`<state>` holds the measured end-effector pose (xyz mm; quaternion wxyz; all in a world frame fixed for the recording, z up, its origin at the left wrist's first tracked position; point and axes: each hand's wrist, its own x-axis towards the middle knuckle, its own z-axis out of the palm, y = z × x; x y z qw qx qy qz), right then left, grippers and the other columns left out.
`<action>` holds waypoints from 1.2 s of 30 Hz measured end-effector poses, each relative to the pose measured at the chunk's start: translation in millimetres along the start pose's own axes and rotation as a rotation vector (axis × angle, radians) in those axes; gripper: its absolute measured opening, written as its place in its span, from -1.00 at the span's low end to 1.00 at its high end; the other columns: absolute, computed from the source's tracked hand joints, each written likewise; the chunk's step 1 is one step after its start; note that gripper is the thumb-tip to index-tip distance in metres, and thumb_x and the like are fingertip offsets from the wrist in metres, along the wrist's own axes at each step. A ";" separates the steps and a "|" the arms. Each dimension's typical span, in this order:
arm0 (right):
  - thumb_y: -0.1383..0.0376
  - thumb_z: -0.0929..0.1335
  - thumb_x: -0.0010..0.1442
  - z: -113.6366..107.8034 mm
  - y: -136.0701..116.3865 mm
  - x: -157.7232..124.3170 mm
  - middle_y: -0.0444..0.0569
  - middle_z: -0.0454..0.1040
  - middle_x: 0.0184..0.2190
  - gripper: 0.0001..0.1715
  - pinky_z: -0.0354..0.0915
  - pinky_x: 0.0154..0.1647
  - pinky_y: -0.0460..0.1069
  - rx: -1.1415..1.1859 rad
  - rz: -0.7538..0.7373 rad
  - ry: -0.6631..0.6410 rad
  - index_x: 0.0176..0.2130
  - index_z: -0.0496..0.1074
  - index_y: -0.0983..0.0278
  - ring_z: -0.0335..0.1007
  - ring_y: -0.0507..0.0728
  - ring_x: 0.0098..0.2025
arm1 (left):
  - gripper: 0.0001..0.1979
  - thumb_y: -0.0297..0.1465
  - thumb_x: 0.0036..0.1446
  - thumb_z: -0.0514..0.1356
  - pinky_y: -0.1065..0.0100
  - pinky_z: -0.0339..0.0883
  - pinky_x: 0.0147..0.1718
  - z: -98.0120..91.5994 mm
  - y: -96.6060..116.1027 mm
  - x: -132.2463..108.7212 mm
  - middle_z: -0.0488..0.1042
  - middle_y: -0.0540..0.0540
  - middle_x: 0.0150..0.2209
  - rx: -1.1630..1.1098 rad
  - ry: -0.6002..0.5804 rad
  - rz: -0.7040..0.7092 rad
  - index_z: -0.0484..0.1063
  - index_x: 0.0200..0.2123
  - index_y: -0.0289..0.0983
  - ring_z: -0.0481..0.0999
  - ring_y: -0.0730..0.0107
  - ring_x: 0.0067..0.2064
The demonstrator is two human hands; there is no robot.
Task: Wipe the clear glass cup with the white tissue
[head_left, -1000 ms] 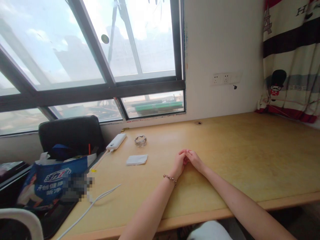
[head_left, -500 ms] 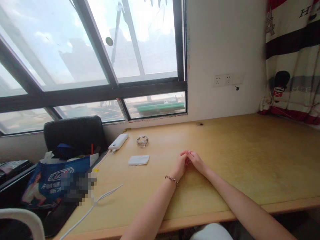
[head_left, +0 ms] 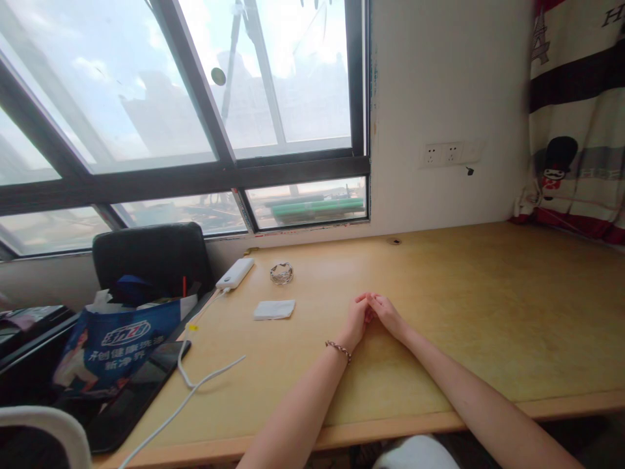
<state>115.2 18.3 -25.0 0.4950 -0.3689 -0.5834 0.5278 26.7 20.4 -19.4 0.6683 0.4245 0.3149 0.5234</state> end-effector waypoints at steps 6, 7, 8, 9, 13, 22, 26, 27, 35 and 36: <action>-0.09 0.21 0.05 0.6 -0.6 -0.1 -0.10 0.32 -0.73 -0.46 0.24 -0.62 -0.06 0.019 0.009 0.003 -0.60 0.30 0.30 0.26 0.03 -0.67 | -0.83 -0.34 -0.16 0.16 0.48 -0.23 -0.69 -1.5 -1.5 0.3 0.08 0.12 -0.71 -0.003 -0.004 0.000 0.35 -0.55 -0.36 -0.01 0.67 -0.67; -0.09 0.21 0.04 0.9 -1.5 -0.4 -0.11 0.32 -0.73 -0.47 0.24 -0.62 -0.06 0.019 0.011 0.004 -0.59 0.30 0.29 0.26 0.03 -0.68 | -0.82 -0.33 -0.16 0.17 0.48 -0.23 -0.69 -1.8 -1.8 0.3 0.08 0.12 -0.71 -0.003 -0.006 0.003 0.34 -0.55 -0.36 -0.01 0.67 -0.67; -0.09 0.21 0.04 1.2 -2.3 -0.8 -0.11 0.32 -0.73 -0.47 0.24 -0.62 -0.06 0.017 0.012 0.004 -0.59 0.30 0.29 0.25 0.02 -0.68 | -0.82 -0.33 -0.16 0.17 0.48 -0.23 -0.69 -2.1 -2.1 0.4 0.08 0.12 -0.71 -0.004 -0.008 0.004 0.34 -0.56 -0.36 -0.01 0.67 -0.67; -0.09 0.21 0.04 1.5 -3.1 -1.1 -0.11 0.31 -0.73 -0.47 0.24 -0.62 -0.06 0.015 0.014 0.004 -0.58 0.30 0.29 0.25 0.02 -0.68 | -0.82 -0.32 -0.16 0.17 0.48 -0.22 -0.69 -2.3 -2.3 0.4 0.08 0.12 -0.71 -0.003 -0.009 0.003 0.34 -0.56 -0.36 -0.01 0.67 -0.67; -0.11 0.21 0.03 1.7 -4.2 -1.3 -0.11 0.32 -0.73 -0.46 0.23 -0.63 -0.06 -0.005 0.018 0.016 -0.58 0.31 0.29 0.25 0.02 -0.68 | -0.83 -0.33 -0.17 0.16 0.47 -0.22 -0.69 -1.7 -1.4 0.4 0.08 0.12 -0.71 0.001 -0.003 -0.004 0.32 -0.59 -0.35 -0.01 0.67 -0.67; -0.11 0.20 0.04 0.3 0.7 -0.3 -0.10 0.32 -0.72 -0.44 0.25 -0.61 -0.05 -0.011 0.017 0.023 -0.57 0.31 0.30 0.26 0.03 -0.67 | -0.85 -0.34 -0.19 0.16 0.47 -0.24 -0.69 -0.3 -1.5 1.1 0.09 0.11 -0.72 0.007 -0.003 -0.003 0.34 -0.59 -0.34 -0.01 0.66 -0.68; -0.11 0.20 0.04 -0.2 1.6 0.0 -0.10 0.33 -0.72 -0.44 0.25 -0.61 -0.06 -0.009 0.016 0.018 -0.58 0.31 0.31 0.27 0.03 -0.67 | -0.85 -0.34 -0.18 0.15 0.47 -0.23 -0.68 -0.8 -2.0 0.6 0.09 0.11 -0.71 0.017 -0.004 0.004 0.35 -0.58 -0.34 -0.01 0.66 -0.67; -0.11 0.20 0.04 -0.3 1.3 0.0 -0.10 0.33 -0.72 -0.44 0.25 -0.61 -0.06 -0.010 0.013 0.016 -0.59 0.31 0.31 0.27 0.03 -0.66 | -0.84 -0.34 -0.18 0.15 0.47 -0.23 -0.68 -0.9 -1.7 0.3 0.09 0.11 -0.72 0.020 -0.003 0.003 0.35 -0.58 -0.34 -0.01 0.66 -0.67; -0.13 0.18 0.04 0.0 -3.2 -1.2 -0.09 0.33 -0.72 -0.42 0.25 -0.59 -0.05 -0.036 0.021 0.009 -0.61 0.30 0.29 0.26 0.03 -0.67 | -0.83 -0.33 -0.21 0.18 0.47 -0.22 -0.67 1.6 3.1 -2.1 0.10 0.11 -0.71 0.024 0.015 -0.009 0.34 -0.59 -0.34 0.00 0.65 -0.66; -0.13 0.18 0.03 0.1 -3.3 -1.2 -0.09 0.33 -0.72 -0.42 0.25 -0.59 -0.05 -0.037 0.025 0.010 -0.61 0.30 0.29 0.26 0.03 -0.67 | -0.82 -0.33 -0.22 0.18 0.47 -0.22 -0.67 2.1 3.7 -2.2 0.09 0.11 -0.72 0.026 0.022 -0.018 0.33 -0.61 -0.34 -0.01 0.66 -0.67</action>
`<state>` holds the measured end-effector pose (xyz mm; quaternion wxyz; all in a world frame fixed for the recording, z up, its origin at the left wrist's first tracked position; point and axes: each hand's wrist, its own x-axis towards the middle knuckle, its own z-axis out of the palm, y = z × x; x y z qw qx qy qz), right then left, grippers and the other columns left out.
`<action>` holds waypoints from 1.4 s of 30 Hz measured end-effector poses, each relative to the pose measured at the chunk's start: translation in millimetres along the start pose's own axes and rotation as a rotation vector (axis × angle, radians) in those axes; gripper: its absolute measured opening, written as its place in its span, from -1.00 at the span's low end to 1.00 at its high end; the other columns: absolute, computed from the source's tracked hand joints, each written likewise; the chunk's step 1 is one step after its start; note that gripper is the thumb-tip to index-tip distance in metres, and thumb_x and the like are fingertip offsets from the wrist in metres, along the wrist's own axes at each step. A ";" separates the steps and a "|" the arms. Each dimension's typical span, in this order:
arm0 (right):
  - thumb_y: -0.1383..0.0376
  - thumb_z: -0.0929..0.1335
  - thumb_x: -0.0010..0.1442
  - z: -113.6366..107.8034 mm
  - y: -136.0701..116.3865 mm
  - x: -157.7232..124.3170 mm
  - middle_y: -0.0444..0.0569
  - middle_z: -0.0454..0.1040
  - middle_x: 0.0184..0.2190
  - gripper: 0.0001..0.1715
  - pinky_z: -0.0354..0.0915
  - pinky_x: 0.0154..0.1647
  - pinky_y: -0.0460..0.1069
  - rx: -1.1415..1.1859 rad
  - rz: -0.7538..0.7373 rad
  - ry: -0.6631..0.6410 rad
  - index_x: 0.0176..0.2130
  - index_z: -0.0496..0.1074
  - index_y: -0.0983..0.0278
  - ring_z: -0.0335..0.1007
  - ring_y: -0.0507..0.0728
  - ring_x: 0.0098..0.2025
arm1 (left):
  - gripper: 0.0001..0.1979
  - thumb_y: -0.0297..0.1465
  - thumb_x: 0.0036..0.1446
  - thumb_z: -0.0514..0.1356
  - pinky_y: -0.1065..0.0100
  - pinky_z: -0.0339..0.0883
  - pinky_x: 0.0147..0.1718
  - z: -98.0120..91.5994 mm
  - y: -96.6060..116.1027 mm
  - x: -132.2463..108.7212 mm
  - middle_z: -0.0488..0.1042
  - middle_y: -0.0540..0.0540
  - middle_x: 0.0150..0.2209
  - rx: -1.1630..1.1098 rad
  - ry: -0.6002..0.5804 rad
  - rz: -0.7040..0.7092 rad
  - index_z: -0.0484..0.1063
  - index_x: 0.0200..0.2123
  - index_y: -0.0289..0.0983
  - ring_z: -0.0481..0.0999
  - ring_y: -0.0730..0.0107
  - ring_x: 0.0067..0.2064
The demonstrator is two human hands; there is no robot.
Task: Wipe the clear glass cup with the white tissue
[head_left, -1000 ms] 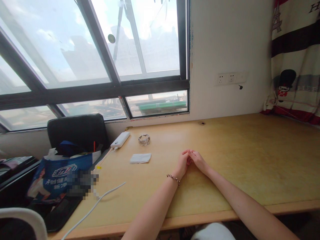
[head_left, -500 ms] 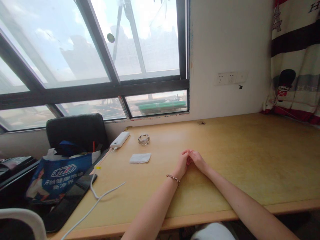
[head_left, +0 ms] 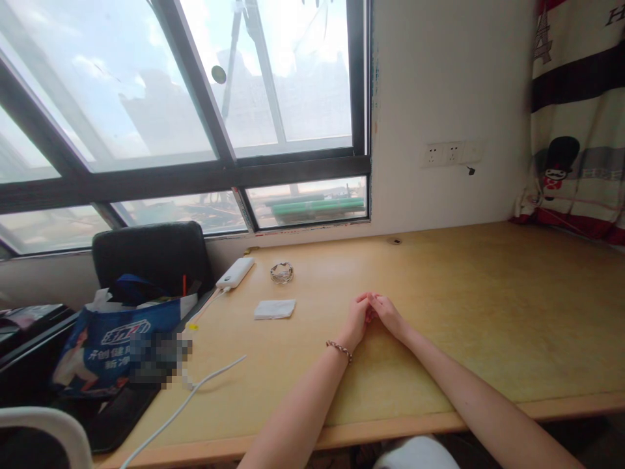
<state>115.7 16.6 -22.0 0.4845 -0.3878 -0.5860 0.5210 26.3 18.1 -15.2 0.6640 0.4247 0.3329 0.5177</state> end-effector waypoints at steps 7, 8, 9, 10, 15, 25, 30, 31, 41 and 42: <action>-0.13 0.18 0.04 -0.2 1.7 0.9 -0.09 0.32 -0.73 -0.41 0.25 -0.60 -0.05 0.001 -0.002 -0.007 -0.62 0.31 0.29 0.26 0.03 -0.67 | -0.81 -0.31 -0.21 0.18 0.47 -0.21 -0.67 -0.4 -0.2 0.3 0.10 0.11 -0.72 0.034 0.004 -0.003 0.36 -0.58 -0.35 0.00 0.66 -0.67; -0.13 0.18 0.04 -0.1 1.9 0.9 -0.09 0.32 -0.73 -0.41 0.24 -0.60 -0.05 0.002 -0.009 -0.007 -0.62 0.31 0.30 0.26 0.03 -0.67 | -0.81 -0.31 -0.20 0.17 0.47 -0.21 -0.67 -0.8 -0.6 0.4 0.10 0.11 -0.72 0.038 0.001 0.001 0.37 -0.57 -0.35 0.00 0.66 -0.67; -0.13 0.17 0.04 0.0 2.0 0.8 -0.09 0.32 -0.73 -0.40 0.24 -0.60 -0.05 0.003 -0.015 -0.007 -0.62 0.31 0.30 0.26 0.03 -0.67 | -0.81 -0.31 -0.20 0.17 0.47 -0.21 -0.67 -1.2 -0.9 0.4 0.10 0.11 -0.72 0.041 -0.002 0.005 0.38 -0.57 -0.35 0.00 0.66 -0.67; -0.13 0.17 0.04 0.2 2.0 0.7 -0.09 0.32 -0.73 -0.40 0.24 -0.60 -0.06 0.006 -0.020 -0.008 -0.63 0.30 0.30 0.26 0.03 -0.67 | -0.81 -0.31 -0.20 0.17 0.47 -0.21 -0.67 -1.5 -1.2 0.5 0.10 0.11 -0.72 0.042 -0.006 0.009 0.38 -0.57 -0.35 0.00 0.65 -0.67; -0.12 0.18 0.04 0.8 1.8 -0.1 -0.10 0.32 -0.73 -0.42 0.24 -0.60 -0.05 0.021 -0.003 -0.006 -0.60 0.31 0.30 0.25 0.03 -0.67 | -0.82 -0.32 -0.20 0.17 0.47 -0.22 -0.68 -2.2 -1.9 1.5 0.08 0.11 -0.72 0.025 -0.012 0.002 0.37 -0.57 -0.35 0.00 0.66 -0.67; -0.12 0.17 0.05 1.1 -0.9 -1.1 -0.10 0.32 -0.74 -0.42 0.25 -0.59 -0.05 0.005 -0.007 0.001 -0.62 0.29 0.29 0.24 0.02 -0.68 | -0.81 -0.30 -0.22 0.18 0.47 -0.21 -0.68 -0.1 1.6 -0.3 0.07 0.12 -0.73 0.028 -0.002 -0.017 0.34 -0.61 -0.34 -0.01 0.66 -0.68; -0.12 0.18 0.04 0.6 -0.6 -1.1 -0.11 0.32 -0.74 -0.43 0.26 -0.58 -0.05 0.012 0.009 0.007 -0.61 0.29 0.29 0.25 0.02 -0.68 | -0.80 -0.29 -0.23 0.18 0.47 -0.22 -0.68 1.3 3.0 -0.7 0.07 0.12 -0.73 0.047 0.006 -0.028 0.35 -0.61 -0.34 -0.02 0.66 -0.68; -0.13 0.18 0.04 0.5 -0.3 -0.9 -0.10 0.32 -0.74 -0.42 0.26 -0.58 -0.05 0.014 0.011 0.005 -0.61 0.29 0.29 0.25 0.02 -0.67 | -0.80 -0.29 -0.23 0.18 0.47 -0.22 -0.68 1.1 2.7 -0.4 0.07 0.12 -0.73 0.049 0.007 -0.029 0.35 -0.60 -0.34 -0.02 0.66 -0.68; -0.14 0.16 0.04 1.6 -3.9 -2.1 -0.11 0.32 -0.74 -0.41 0.24 -0.60 -0.06 0.010 0.001 -0.003 -0.61 0.29 0.29 0.24 0.02 -0.68 | -0.78 -0.28 -0.20 0.18 0.46 -0.21 -0.66 0.8 1.8 -2.0 0.11 0.10 -0.71 0.053 -0.010 0.005 0.39 -0.56 -0.36 0.01 0.65 -0.66; -0.14 0.16 0.05 1.5 -3.8 -2.1 -0.10 0.32 -0.74 -0.40 0.25 -0.60 -0.06 0.005 0.000 -0.001 -0.62 0.28 0.29 0.24 0.02 -0.68 | -0.77 -0.28 -0.21 0.18 0.46 -0.22 -0.66 1.0 2.3 -2.3 0.11 0.10 -0.71 0.054 -0.014 0.006 0.39 -0.55 -0.36 0.00 0.65 -0.66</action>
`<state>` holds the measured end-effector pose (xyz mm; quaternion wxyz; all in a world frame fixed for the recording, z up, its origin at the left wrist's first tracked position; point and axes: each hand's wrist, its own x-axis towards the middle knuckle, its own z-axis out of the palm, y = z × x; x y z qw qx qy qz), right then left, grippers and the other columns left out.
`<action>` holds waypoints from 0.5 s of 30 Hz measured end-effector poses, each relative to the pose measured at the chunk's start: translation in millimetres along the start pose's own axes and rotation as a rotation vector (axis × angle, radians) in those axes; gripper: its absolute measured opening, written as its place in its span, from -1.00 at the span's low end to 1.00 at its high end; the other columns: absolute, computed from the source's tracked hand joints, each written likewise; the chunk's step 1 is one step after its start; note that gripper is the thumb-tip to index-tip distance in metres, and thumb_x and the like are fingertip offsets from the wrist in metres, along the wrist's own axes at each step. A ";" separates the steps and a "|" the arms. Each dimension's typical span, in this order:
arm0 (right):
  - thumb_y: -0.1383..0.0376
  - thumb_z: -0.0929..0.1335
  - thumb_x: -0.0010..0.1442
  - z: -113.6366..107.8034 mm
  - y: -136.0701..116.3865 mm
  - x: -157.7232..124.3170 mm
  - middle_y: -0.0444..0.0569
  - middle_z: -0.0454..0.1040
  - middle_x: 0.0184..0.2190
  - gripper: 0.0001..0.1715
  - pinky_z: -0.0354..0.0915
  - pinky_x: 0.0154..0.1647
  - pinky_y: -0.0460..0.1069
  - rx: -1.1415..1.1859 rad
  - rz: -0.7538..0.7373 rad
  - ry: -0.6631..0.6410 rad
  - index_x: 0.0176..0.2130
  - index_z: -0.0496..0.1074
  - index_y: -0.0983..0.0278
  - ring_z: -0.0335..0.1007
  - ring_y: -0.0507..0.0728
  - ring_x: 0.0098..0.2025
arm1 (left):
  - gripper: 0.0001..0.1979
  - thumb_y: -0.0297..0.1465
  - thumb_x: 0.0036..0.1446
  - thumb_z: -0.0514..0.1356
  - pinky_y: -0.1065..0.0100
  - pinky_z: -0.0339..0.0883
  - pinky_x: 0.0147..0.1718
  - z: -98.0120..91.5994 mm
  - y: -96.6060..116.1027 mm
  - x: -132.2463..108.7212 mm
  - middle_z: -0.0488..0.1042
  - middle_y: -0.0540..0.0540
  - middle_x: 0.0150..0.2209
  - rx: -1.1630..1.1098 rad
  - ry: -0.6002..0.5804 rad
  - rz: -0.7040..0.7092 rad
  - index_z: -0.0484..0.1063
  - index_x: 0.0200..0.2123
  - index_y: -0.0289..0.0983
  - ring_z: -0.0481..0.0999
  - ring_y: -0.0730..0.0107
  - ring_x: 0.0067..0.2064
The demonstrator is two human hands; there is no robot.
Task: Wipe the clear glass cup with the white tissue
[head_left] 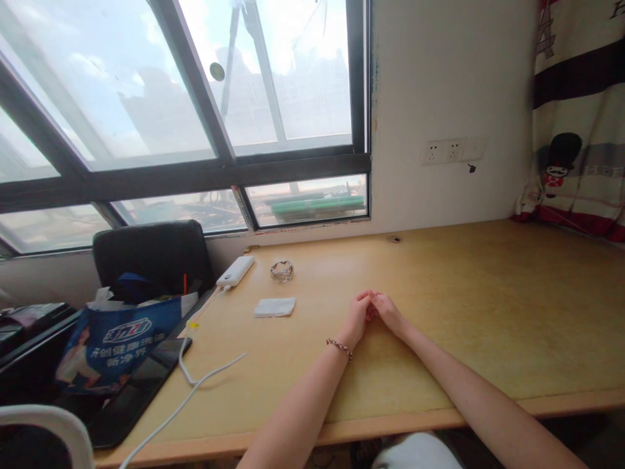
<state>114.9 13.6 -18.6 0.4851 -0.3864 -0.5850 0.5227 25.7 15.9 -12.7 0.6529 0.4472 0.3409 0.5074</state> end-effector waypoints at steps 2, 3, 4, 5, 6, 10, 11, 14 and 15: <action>-0.13 0.15 0.05 -0.3 1.1 0.3 -0.10 0.32 -0.74 -0.40 0.25 -0.59 -0.06 -0.005 -0.001 -0.001 -0.62 0.28 0.29 0.25 0.02 -0.67 | -0.77 -0.27 -0.21 0.19 0.46 -0.22 -0.67 0.1 0.5 0.0 0.11 0.10 -0.71 0.005 0.001 -0.007 0.40 -0.54 -0.36 0.00 0.65 -0.66; -0.14 0.15 0.05 -0.6 1.9 0.6 -0.10 0.32 -0.74 -0.40 0.25 -0.59 -0.06 -0.005 0.000 -0.004 -0.62 0.29 0.29 0.25 0.02 -0.67 | -0.77 -0.27 -0.21 0.19 0.46 -0.22 -0.67 0.0 0.4 0.2 0.11 0.10 -0.71 0.007 0.004 -0.013 0.40 -0.55 -0.36 0.00 0.65 -0.67; -0.14 0.15 0.05 -0.8 2.6 0.8 -0.10 0.32 -0.74 -0.40 0.25 -0.60 -0.06 -0.003 0.001 -0.008 -0.62 0.29 0.29 0.25 0.02 -0.67 | -0.77 -0.27 -0.21 0.19 0.46 -0.23 -0.67 -0.1 0.2 0.6 0.11 0.10 -0.72 0.006 0.008 -0.020 0.39 -0.56 -0.36 -0.01 0.65 -0.67; -0.14 0.15 0.05 -1.0 3.3 1.1 -0.10 0.32 -0.74 -0.39 0.25 -0.60 -0.06 0.000 0.003 -0.011 -0.62 0.29 0.29 0.25 0.02 -0.68 | -0.77 -0.27 -0.22 0.19 0.45 -0.23 -0.67 -0.3 -0.2 1.0 0.10 0.10 -0.72 0.004 0.012 -0.024 0.38 -0.57 -0.35 -0.01 0.65 -0.67; -0.14 0.15 0.05 -1.2 3.9 1.3 -0.10 0.32 -0.74 -0.39 0.25 -0.61 -0.06 0.004 0.004 -0.012 -0.62 0.29 0.29 0.25 0.02 -0.68 | -0.78 -0.27 -0.22 0.19 0.45 -0.23 -0.67 -0.5 -0.6 1.4 0.09 0.10 -0.73 0.001 0.014 -0.024 0.37 -0.59 -0.35 -0.02 0.65 -0.67; -0.15 0.15 0.04 -1.6 4.6 1.9 -0.10 0.33 -0.74 -0.39 0.25 -0.61 -0.06 0.020 0.009 -0.004 -0.59 0.30 0.30 0.27 0.03 -0.68 | -0.75 -0.24 -0.20 0.20 0.46 -0.21 -0.67 -0.6 -1.8 2.5 0.09 0.10 -0.72 0.014 0.008 -0.012 0.37 -0.58 -0.35 -0.01 0.65 -0.67; -0.15 0.14 0.04 -1.7 4.8 2.2 -0.10 0.33 -0.74 -0.39 0.26 -0.61 -0.06 0.021 0.016 -0.001 -0.58 0.31 0.30 0.27 0.03 -0.67 | -0.74 -0.23 -0.19 0.20 0.46 -0.20 -0.67 -0.2 -2.0 2.7 0.10 0.10 -0.72 0.027 0.008 -0.009 0.38 -0.56 -0.35 0.00 0.64 -0.67; -0.18 0.10 0.05 -2.6 5.8 3.1 -0.10 0.32 -0.75 -0.34 0.26 -0.61 -0.05 0.007 0.050 0.025 -0.59 0.32 0.30 0.28 0.04 -0.68 | -0.70 -0.17 -0.14 0.17 0.47 -0.16 -0.67 1.8 -2.8 2.7 0.10 0.10 -0.72 0.095 0.016 0.003 0.38 -0.54 -0.34 0.02 0.62 -0.66; -0.18 0.09 0.05 -3.4 6.3 3.4 -0.09 0.33 -0.74 -0.32 0.26 -0.61 -0.04 -0.015 0.055 0.043 -0.60 0.32 0.30 0.28 0.05 -0.68 | -0.69 -0.16 -0.12 0.16 0.47 -0.13 -0.67 2.4 -2.9 2.3 0.11 0.09 -0.72 0.134 0.023 0.025 0.38 -0.55 -0.33 0.04 0.60 -0.66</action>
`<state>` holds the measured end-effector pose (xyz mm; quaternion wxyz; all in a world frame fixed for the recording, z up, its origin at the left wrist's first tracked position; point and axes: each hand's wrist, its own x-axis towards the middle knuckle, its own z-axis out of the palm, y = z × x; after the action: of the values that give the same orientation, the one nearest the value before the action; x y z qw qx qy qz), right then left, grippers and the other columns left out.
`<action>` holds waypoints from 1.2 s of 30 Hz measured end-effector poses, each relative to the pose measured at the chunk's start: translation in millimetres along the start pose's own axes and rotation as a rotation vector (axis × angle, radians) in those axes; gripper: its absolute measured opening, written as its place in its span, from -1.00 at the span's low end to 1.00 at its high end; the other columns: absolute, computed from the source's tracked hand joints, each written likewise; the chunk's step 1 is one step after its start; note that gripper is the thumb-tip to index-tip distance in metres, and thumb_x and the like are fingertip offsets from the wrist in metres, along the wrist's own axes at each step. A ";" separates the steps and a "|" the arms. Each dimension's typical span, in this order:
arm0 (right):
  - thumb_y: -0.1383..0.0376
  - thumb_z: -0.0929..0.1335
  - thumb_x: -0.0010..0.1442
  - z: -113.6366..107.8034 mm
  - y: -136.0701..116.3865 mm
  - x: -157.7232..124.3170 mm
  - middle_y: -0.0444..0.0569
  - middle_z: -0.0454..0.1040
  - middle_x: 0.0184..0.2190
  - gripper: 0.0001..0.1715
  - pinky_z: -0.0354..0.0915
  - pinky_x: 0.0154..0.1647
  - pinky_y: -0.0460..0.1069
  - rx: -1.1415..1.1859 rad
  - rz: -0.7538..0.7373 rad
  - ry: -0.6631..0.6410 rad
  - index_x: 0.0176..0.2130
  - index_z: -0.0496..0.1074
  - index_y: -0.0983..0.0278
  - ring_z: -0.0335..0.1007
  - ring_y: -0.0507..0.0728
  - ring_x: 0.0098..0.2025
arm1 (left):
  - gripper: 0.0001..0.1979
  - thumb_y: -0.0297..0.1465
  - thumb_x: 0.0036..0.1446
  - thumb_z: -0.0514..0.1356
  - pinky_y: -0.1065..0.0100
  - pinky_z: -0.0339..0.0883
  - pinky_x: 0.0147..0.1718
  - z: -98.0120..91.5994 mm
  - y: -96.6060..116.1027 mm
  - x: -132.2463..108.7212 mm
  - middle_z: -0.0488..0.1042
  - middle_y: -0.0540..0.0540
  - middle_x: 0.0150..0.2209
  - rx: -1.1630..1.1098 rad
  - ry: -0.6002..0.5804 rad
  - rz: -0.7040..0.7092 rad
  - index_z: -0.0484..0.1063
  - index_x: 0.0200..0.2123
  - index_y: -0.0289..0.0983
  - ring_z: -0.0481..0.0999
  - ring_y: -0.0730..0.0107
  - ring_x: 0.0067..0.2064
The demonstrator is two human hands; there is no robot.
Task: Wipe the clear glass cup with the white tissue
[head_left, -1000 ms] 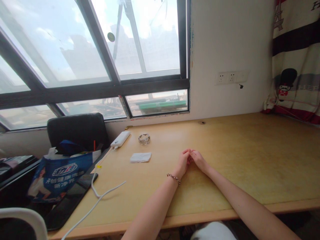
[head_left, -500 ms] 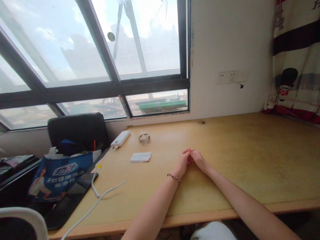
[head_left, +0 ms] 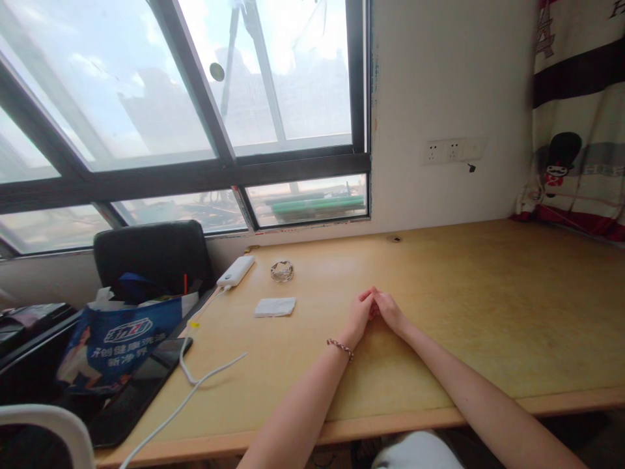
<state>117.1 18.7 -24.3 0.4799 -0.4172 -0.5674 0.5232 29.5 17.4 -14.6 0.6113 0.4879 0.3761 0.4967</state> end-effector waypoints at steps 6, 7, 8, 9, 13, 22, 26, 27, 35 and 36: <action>-0.17 0.12 0.04 -16.5 5.0 7.0 0.04 0.46 -0.54 -0.34 0.29 -0.39 0.00 -0.257 -0.121 0.277 -0.55 0.39 0.30 0.40 0.15 -0.43 | -0.78 -0.27 0.01 0.10 0.33 0.21 -0.27 -9.9 8.4 -4.3 0.45 -0.13 -0.39 0.533 0.178 0.368 0.45 -0.39 -0.28 0.41 0.29 -0.31; -0.17 0.13 0.02 -21.5 6.1 10.0 0.06 0.48 -0.50 -0.35 0.30 -0.36 0.00 -0.243 -0.119 0.357 -0.52 0.40 0.30 0.41 0.15 -0.39 | -0.77 -0.30 0.02 0.09 0.29 0.19 -0.16 -15.1 12.2 -4.4 0.45 -0.17 -0.28 0.646 0.244 0.417 0.45 -0.31 -0.28 0.40 0.23 -0.20; -0.18 0.14 0.01 -26.8 6.9 13.3 0.06 0.49 -0.46 -0.36 0.30 -0.35 0.00 -0.205 -0.103 0.441 -0.48 0.40 0.30 0.41 0.16 -0.36 | -0.74 -0.32 0.03 0.08 0.26 0.14 -0.08 -21.2 16.4 -4.0 0.42 -0.21 -0.17 0.766 0.318 0.453 0.43 -0.24 -0.29 0.36 0.19 -0.09; -0.17 0.15 0.00 -32.3 7.4 16.6 0.07 0.49 -0.44 -0.37 0.31 -0.34 0.00 -0.147 -0.074 0.515 -0.45 0.39 0.30 0.42 0.15 -0.34 | -0.70 -0.34 0.03 0.06 0.23 0.08 0.00 -28.3 20.7 -3.2 0.37 -0.24 -0.08 0.891 0.394 0.475 0.40 -0.17 -0.31 0.28 0.15 0.02; -0.14 0.17 0.02 -49.0 5.3 25.7 0.05 0.50 -0.50 -0.42 0.32 -0.42 -0.03 0.157 0.092 0.643 -0.49 0.35 0.30 0.44 0.12 -0.41 | -0.46 -0.33 -0.03 0.10 0.01 -0.23 0.11 -61.3 32.6 2.6 0.08 -0.40 0.14 1.367 0.748 0.317 0.22 0.02 -0.49 -0.16 -0.09 0.22; -0.10 0.21 0.03 -47.6 6.5 24.4 0.02 0.48 -0.60 -0.46 0.32 -0.50 -0.08 0.283 0.105 0.606 -0.57 0.34 0.30 0.43 0.07 -0.52 | -0.50 -0.27 0.06 0.03 0.03 0.09 -0.04 -73.1 16.5 8.4 0.09 -0.50 0.10 1.524 0.658 0.152 0.20 -0.01 -0.51 0.19 -0.14 0.06; -0.13 0.22 0.00 -47.5 7.1 25.1 0.02 0.47 -0.61 -0.44 0.33 -0.48 -0.07 0.282 0.099 0.596 -0.58 0.34 0.30 0.43 0.08 -0.51 | -0.67 -0.35 0.09 0.01 0.27 0.19 -0.08 -41.4 6.9 0.7 0.27 -0.33 0.00 1.399 0.191 0.412 0.27 -0.10 -0.39 0.29 0.16 0.00; -0.13 0.23 -0.01 -47.5 7.1 25.3 0.02 0.47 -0.61 -0.44 0.34 -0.47 -0.06 0.279 0.096 0.591 -0.59 0.34 0.30 0.43 0.08 -0.51 | -0.71 -0.37 0.10 0.00 0.31 0.21 -0.10 -33.4 5.0 -2.5 0.30 -0.29 -0.04 1.357 0.079 0.455 0.29 -0.13 -0.36 0.31 0.21 -0.02; 0.05 0.29 -0.04 -44.1 15.7 25.1 0.00 0.50 -0.53 -0.64 0.33 -0.44 -0.05 -0.078 0.041 0.508 -0.56 0.38 0.28 0.42 0.11 -0.45 | -0.81 -0.43 0.11 -0.01 0.42 0.24 -0.26 -2.5 3.3 -22.4 0.45 -0.09 -0.36 1.141 -0.446 0.563 0.39 -0.41 -0.27 0.40 0.41 -0.30; 0.08 0.27 -0.02 -43.8 16.4 24.5 0.00 0.50 -0.52 -0.66 0.32 -0.44 -0.05 -0.160 0.035 0.490 -0.55 0.39 0.29 0.43 0.11 -0.43 | -0.80 -0.44 0.11 -0.01 0.43 0.24 -0.28 -2.9 3.8 -21.7 0.45 -0.08 -0.37 1.129 -0.415 0.547 0.40 -0.41 -0.27 0.40 0.42 -0.32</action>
<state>154.9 52.7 -38.4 0.5595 -0.5779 -0.4662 0.3682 20.9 -3.1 -12.1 0.1733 0.8970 0.3157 0.2564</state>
